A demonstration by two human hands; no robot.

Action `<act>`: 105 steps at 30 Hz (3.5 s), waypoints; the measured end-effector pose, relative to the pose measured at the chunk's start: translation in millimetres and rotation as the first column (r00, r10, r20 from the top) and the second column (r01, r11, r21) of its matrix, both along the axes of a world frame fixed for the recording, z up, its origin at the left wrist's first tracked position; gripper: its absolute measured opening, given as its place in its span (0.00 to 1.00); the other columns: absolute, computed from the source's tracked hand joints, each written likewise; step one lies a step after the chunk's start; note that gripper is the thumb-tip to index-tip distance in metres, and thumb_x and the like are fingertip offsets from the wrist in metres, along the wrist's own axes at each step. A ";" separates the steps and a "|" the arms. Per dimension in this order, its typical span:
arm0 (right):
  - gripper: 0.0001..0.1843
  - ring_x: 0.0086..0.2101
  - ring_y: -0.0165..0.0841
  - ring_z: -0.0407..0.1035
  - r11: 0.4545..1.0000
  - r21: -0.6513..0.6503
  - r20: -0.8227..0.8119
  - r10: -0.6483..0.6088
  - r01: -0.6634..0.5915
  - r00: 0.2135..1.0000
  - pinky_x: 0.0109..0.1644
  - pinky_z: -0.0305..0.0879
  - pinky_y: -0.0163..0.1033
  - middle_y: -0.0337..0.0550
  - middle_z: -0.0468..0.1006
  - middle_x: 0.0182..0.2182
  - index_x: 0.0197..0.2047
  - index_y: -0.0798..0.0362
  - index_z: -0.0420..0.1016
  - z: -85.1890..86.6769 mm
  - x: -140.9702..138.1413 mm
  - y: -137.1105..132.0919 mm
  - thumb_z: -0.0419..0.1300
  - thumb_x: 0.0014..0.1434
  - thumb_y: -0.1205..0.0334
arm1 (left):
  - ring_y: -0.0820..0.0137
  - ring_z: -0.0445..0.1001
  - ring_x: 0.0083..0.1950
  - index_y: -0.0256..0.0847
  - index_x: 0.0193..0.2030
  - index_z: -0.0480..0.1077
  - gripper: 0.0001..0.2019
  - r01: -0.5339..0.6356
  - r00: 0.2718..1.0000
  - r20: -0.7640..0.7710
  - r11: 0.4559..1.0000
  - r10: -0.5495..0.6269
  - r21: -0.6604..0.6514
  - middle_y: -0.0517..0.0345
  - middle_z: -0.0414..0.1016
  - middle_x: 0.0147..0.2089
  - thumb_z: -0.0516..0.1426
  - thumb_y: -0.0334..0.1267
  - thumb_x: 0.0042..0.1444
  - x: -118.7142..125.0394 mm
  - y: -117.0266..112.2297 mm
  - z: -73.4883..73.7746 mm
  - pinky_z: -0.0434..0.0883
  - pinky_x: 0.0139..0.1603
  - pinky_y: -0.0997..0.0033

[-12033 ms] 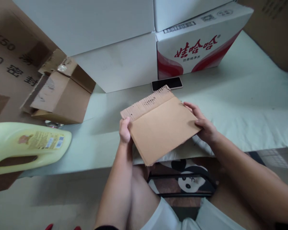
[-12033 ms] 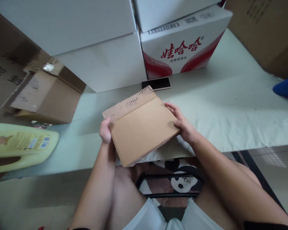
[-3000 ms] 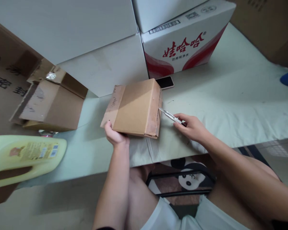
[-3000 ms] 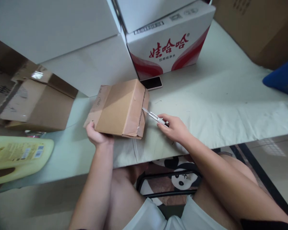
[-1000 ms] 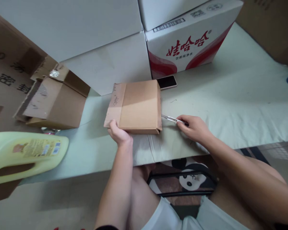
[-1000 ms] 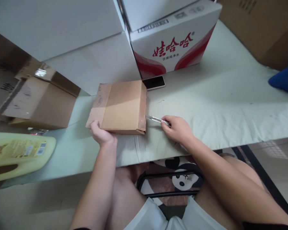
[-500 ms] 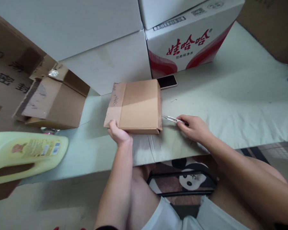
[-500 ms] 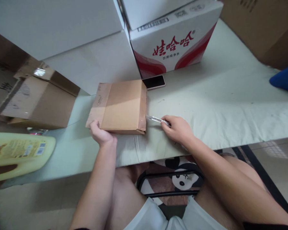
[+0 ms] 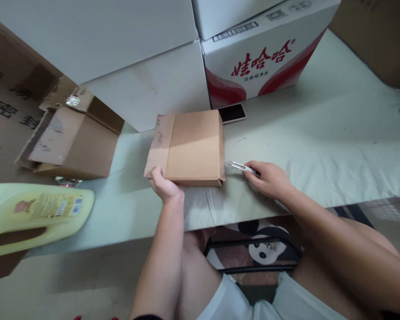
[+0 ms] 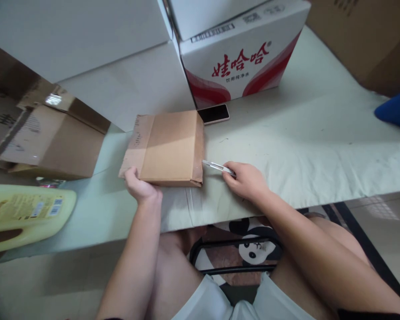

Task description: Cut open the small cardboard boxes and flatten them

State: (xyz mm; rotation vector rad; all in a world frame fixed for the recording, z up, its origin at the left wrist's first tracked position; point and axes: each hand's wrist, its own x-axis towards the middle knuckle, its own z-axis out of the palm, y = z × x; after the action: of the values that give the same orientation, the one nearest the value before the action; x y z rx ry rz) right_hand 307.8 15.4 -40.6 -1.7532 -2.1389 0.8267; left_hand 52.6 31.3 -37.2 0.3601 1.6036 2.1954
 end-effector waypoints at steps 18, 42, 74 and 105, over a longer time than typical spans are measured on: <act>0.14 0.27 0.36 0.67 0.997 0.080 0.150 0.003 -0.015 0.989 0.28 0.45 0.38 0.45 0.80 0.30 0.43 0.49 0.72 -7.5 -8.6 -4.7 0.49 0.62 0.53 | 0.65 0.73 0.46 0.40 0.33 0.64 0.10 0.113 0.993 -0.031 0.993 -0.112 0.018 0.55 0.70 0.38 0.54 0.43 0.46 2.7 0.6 -3.8 0.70 0.52 0.65; 0.14 0.28 0.37 0.68 0.997 0.071 0.188 0.004 -0.017 0.982 0.27 0.42 0.39 0.47 0.81 0.34 0.43 0.49 0.70 -10.7 -11.1 -4.7 0.48 0.63 0.53 | 0.66 0.74 0.45 0.40 0.33 0.66 0.08 0.121 0.993 0.001 0.991 -0.121 0.050 0.56 0.72 0.37 0.55 0.39 0.45 8.7 -0.6 -4.3 0.70 0.53 0.65; 0.17 0.46 0.47 0.72 0.827 0.548 -0.199 0.276 -0.126 0.940 0.51 0.69 0.55 0.52 0.78 0.45 0.52 0.50 0.75 -18.4 -1.9 2.4 0.55 0.62 0.59 | 0.62 0.75 0.51 0.40 0.32 0.71 0.09 0.355 0.931 0.045 0.929 -0.361 0.108 0.55 0.77 0.39 0.60 0.42 0.44 14.7 -4.8 -10.5 0.68 0.58 0.64; 0.39 0.64 0.49 0.59 0.895 0.426 -0.374 0.305 -0.130 0.876 0.65 0.59 0.60 0.49 0.60 0.68 0.74 0.41 0.42 -28.6 1.6 1.3 0.53 0.65 0.48 | 0.61 0.74 0.53 0.40 0.34 0.73 0.11 0.412 0.894 0.159 0.908 -0.419 0.075 0.54 0.78 0.40 0.60 0.44 0.46 19.4 -6.2 -9.2 0.68 0.55 0.64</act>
State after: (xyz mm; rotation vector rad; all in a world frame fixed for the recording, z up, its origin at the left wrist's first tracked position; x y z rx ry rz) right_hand 309.5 16.6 -69.2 -1.0238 -2.0373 0.6970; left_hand 72.1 25.1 -46.4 0.4637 1.2547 1.8745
